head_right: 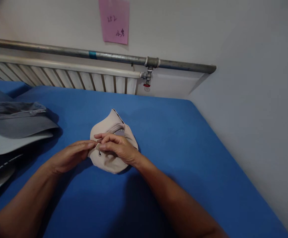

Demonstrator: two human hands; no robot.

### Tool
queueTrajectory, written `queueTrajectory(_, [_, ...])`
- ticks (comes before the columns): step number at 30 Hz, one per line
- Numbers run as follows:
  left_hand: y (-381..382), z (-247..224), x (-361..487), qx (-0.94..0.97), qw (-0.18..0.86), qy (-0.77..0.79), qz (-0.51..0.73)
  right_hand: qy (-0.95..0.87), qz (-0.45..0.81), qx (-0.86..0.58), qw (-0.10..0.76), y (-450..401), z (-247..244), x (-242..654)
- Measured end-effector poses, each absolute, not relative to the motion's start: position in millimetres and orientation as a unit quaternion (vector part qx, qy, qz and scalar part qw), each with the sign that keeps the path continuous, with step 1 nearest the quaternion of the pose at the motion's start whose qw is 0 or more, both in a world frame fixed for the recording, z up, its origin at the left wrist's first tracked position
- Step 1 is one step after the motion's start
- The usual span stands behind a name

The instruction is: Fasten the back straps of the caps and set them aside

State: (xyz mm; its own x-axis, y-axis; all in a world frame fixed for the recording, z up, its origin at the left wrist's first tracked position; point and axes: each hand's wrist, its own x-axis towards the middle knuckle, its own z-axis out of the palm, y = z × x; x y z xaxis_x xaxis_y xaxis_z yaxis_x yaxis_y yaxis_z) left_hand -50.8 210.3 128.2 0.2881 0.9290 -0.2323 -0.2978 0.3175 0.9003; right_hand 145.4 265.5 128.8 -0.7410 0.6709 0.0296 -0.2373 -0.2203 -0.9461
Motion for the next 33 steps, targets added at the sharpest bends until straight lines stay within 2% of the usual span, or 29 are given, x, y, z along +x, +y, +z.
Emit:
queueTrajectory(15, [211,126,-54,0.350,0.753,0.410,0.378,-0.613,0.721,-0.165,0.278,265,132,147])
queueTrajectory(23, [212,133,-52,0.298,0.748,0.412,0.427,-0.637,0.689,-0.186,0.292,263,139,149])
queueTrajectory(33, [208,143,-46,0.307,0.685,0.414,0.515,-0.640,0.670,-0.214,0.308,263,143,148])
